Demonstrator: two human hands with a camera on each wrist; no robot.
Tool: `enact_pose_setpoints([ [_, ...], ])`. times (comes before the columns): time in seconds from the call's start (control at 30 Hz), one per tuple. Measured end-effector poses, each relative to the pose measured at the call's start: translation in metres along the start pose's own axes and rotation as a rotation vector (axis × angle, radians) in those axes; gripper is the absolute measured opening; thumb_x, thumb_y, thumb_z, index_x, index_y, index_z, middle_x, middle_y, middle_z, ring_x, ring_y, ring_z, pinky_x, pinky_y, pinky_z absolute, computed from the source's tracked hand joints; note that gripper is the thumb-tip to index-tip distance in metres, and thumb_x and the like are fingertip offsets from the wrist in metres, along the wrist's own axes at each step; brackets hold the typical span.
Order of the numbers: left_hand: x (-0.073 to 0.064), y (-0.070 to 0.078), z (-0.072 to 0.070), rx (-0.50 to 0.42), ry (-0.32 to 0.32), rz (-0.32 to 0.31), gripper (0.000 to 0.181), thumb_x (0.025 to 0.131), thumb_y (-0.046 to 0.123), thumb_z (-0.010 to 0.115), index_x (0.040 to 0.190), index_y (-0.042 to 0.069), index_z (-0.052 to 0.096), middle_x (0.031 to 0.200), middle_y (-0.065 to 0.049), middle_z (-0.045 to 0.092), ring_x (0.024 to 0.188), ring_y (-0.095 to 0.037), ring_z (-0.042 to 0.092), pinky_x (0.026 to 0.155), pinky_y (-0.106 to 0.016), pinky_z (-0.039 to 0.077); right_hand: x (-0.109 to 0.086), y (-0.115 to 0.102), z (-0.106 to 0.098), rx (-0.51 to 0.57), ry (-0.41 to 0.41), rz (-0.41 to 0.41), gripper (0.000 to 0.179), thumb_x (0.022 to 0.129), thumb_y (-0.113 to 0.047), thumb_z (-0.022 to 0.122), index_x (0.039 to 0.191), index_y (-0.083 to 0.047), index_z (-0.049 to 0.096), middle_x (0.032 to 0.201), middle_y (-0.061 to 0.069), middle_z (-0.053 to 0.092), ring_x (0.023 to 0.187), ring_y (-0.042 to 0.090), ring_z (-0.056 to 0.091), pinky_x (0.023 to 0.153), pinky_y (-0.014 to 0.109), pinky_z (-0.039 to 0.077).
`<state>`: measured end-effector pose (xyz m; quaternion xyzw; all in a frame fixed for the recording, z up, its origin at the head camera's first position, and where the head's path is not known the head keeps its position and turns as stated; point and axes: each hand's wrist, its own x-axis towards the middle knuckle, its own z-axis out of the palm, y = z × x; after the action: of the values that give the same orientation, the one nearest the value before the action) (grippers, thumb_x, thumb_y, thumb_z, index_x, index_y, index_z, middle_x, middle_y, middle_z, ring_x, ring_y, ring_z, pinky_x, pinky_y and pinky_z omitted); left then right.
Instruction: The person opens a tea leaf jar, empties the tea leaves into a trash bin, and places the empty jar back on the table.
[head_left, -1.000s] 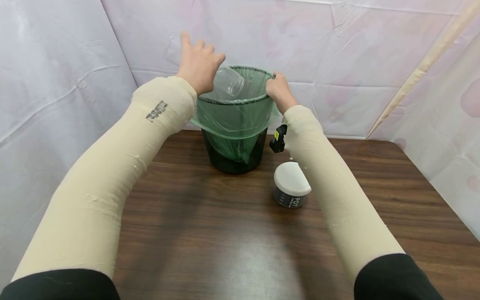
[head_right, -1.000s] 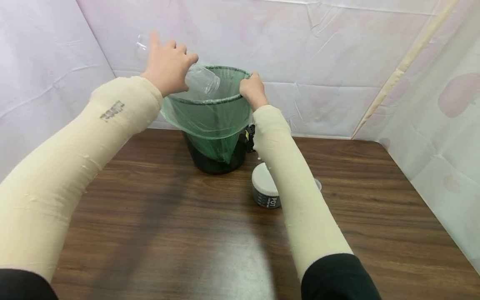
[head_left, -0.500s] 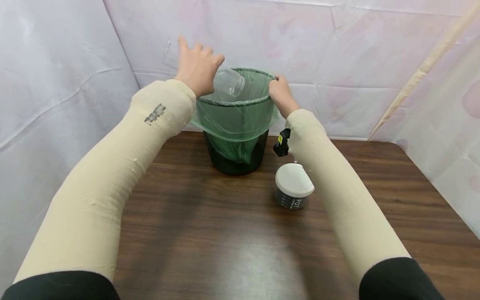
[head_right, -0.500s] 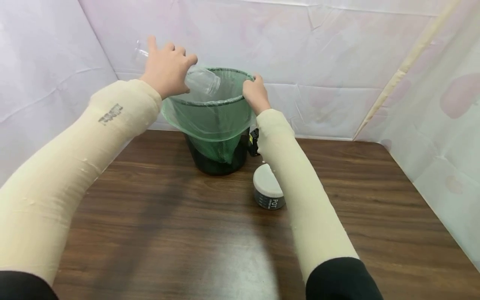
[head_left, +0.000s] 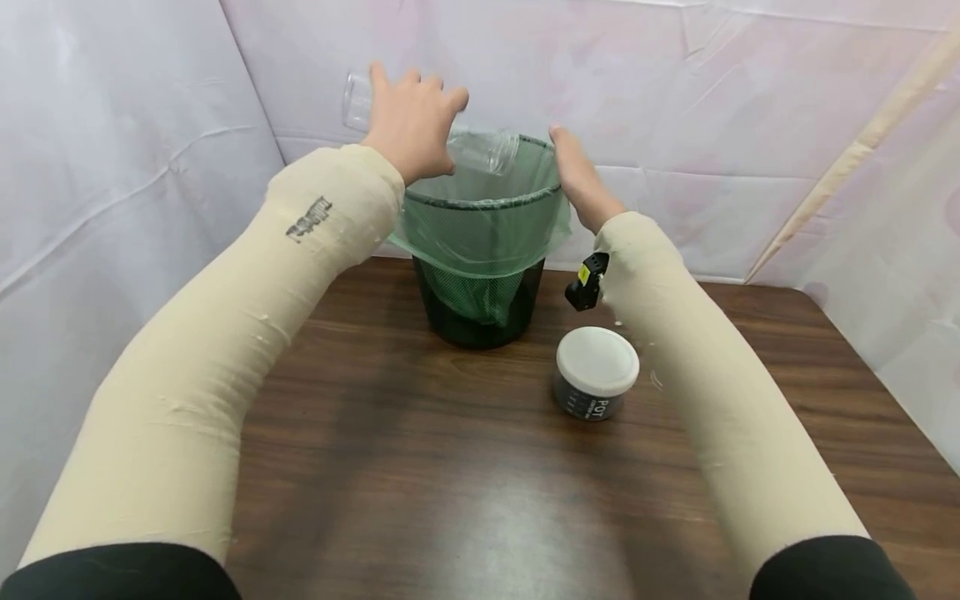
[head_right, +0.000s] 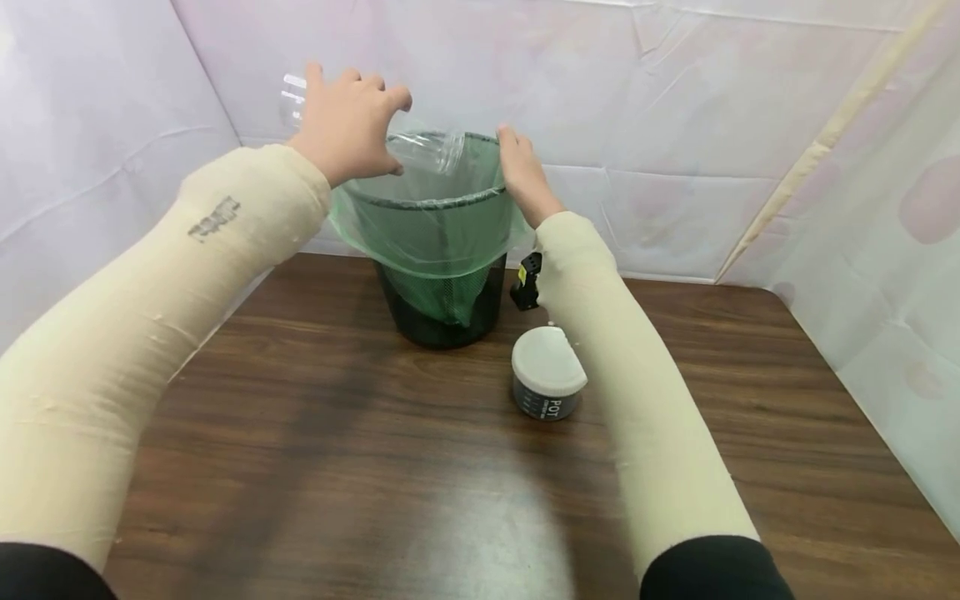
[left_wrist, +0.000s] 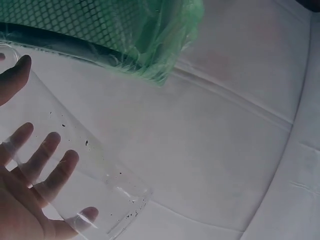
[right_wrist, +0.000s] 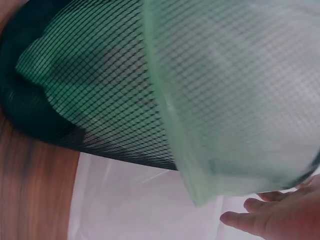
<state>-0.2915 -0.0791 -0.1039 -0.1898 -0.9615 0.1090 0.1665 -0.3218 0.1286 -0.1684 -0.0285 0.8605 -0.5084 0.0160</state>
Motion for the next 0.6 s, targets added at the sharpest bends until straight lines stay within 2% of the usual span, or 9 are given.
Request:
enact_pose_setpoints([
  [0.2, -0.002, 0.001, -0.008, -0.059, 0.011, -0.049, 0.071, 0.081, 0.038, 0.073, 0.139, 0.012, 0.04, 0.133, -0.017, 0.049, 0.117, -0.04, 0.043, 0.098, -0.066, 0.018, -0.009, -0.006, -0.006, -0.004, -0.031, -0.128, 0.055, 0.1, -0.043, 0.035, 0.149, -0.017, 0.033, 0.154, -0.004, 0.022, 0.14, 0.009, 0.019, 0.111, 0.031, 0.019],
  [0.33, -0.006, 0.0, -0.009, -0.087, 0.054, -0.062, 0.069, 0.081, 0.038, 0.072, 0.137, 0.011, 0.042, 0.13, -0.017, 0.051, 0.115, -0.04, 0.046, 0.096, -0.066, 0.022, -0.012, -0.011, -0.005, 0.034, -0.045, -0.203, 0.057, 0.095, -0.042, 0.051, 0.145, -0.017, 0.04, 0.151, -0.003, 0.03, 0.136, 0.01, 0.027, 0.109, 0.032, 0.025],
  [0.4, -0.008, 0.0, -0.009, -0.108, 0.072, -0.061, 0.069, 0.081, 0.039, 0.073, 0.136, 0.01, 0.043, 0.128, -0.018, 0.052, 0.113, -0.04, 0.048, 0.096, -0.066, 0.024, -0.013, -0.013, -0.005, 0.097, -0.042, -0.266, 0.055, 0.094, -0.038, 0.055, 0.143, -0.014, 0.044, 0.147, 0.0, 0.037, 0.133, 0.011, 0.033, 0.107, 0.03, 0.028],
  [0.5, -0.011, -0.001, -0.011, -0.143, 0.088, -0.064, 0.07, 0.08, 0.042, 0.072, 0.136, 0.01, 0.042, 0.125, -0.017, 0.055, 0.11, -0.04, 0.051, 0.093, -0.063, 0.029, -0.015, -0.016, -0.005, 0.233, -0.047, -0.346, 0.046, 0.096, -0.029, 0.054, 0.137, -0.009, 0.05, 0.139, 0.003, 0.048, 0.127, 0.011, 0.041, 0.104, 0.024, 0.03],
  [0.6, -0.013, -0.001, -0.014, -0.182, 0.102, -0.076, 0.072, 0.081, 0.046, 0.071, 0.137, 0.012, 0.042, 0.124, -0.014, 0.056, 0.108, -0.041, 0.053, 0.089, -0.059, 0.034, -0.02, -0.019, -0.008, 0.392, -0.1, -0.406, 0.044, 0.096, -0.02, 0.051, 0.137, -0.003, 0.049, 0.139, 0.007, 0.048, 0.127, 0.012, 0.043, 0.103, 0.021, 0.031],
])
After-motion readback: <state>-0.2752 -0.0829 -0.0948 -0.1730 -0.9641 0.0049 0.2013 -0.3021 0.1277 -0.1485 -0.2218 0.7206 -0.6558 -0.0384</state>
